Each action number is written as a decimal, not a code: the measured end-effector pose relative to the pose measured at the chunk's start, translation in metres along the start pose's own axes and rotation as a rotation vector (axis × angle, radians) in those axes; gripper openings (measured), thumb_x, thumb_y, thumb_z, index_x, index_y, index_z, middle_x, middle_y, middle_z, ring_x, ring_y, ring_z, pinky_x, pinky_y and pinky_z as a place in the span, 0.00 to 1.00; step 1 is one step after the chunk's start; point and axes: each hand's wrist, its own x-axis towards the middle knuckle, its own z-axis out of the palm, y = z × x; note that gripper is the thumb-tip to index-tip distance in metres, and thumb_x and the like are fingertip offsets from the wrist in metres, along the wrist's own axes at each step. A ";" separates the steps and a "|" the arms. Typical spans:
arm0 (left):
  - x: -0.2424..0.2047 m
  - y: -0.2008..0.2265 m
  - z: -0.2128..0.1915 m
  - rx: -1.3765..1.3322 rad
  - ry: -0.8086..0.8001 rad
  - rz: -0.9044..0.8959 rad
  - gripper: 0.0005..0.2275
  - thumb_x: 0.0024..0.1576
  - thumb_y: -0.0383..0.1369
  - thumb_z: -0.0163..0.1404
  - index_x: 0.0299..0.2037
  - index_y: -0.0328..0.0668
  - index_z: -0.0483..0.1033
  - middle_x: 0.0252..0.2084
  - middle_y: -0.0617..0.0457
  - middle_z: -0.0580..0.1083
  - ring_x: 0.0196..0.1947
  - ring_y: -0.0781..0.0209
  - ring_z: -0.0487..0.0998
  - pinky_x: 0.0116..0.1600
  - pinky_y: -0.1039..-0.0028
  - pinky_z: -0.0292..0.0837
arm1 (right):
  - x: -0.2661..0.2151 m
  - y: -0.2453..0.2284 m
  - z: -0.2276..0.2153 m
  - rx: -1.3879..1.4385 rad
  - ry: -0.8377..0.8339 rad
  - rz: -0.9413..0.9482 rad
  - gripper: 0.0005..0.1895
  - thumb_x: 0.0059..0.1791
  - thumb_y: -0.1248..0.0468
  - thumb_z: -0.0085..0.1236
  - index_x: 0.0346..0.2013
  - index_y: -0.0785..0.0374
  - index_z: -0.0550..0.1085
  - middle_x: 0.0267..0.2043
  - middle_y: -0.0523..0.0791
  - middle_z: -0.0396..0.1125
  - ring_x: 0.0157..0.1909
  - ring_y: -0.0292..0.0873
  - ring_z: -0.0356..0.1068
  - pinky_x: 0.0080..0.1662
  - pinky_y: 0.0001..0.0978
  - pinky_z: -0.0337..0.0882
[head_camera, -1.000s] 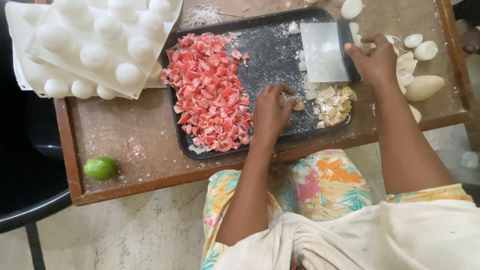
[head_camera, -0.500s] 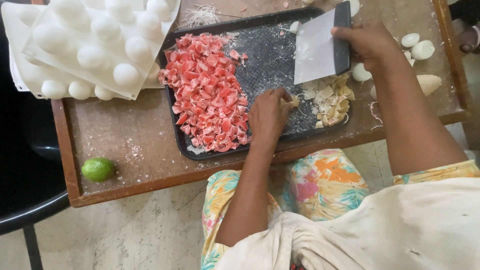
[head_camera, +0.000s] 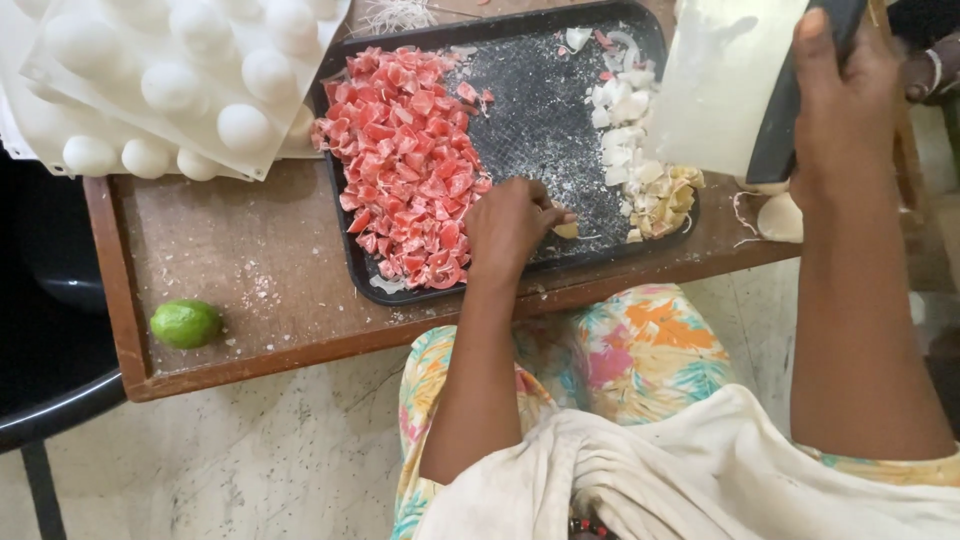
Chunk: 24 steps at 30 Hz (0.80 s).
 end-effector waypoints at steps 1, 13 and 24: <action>-0.001 0.001 -0.001 -0.002 0.004 -0.003 0.15 0.42 0.48 0.67 0.32 0.51 0.82 0.31 0.51 0.80 0.35 0.49 0.82 0.39 0.57 0.72 | -0.007 -0.012 0.003 0.000 -0.004 -0.003 0.19 0.65 0.51 0.50 0.58 0.64 0.70 0.49 0.47 0.73 0.51 0.42 0.79 0.56 0.38 0.79; 0.000 -0.002 0.013 0.018 0.189 0.058 0.09 0.47 0.35 0.65 0.33 0.49 0.79 0.35 0.50 0.80 0.37 0.48 0.81 0.40 0.56 0.73 | -0.041 -0.030 0.059 -0.352 -0.219 -0.111 0.23 0.59 0.54 0.62 0.58 0.70 0.70 0.43 0.46 0.74 0.39 0.36 0.74 0.39 0.28 0.72; 0.005 0.012 0.025 0.005 0.392 0.097 0.06 0.50 0.27 0.60 0.36 0.43 0.81 0.36 0.48 0.80 0.37 0.50 0.81 0.43 0.57 0.74 | -0.023 -0.011 0.095 -0.475 -0.283 -0.322 0.24 0.59 0.56 0.61 0.60 0.72 0.67 0.38 0.56 0.74 0.36 0.52 0.76 0.38 0.42 0.73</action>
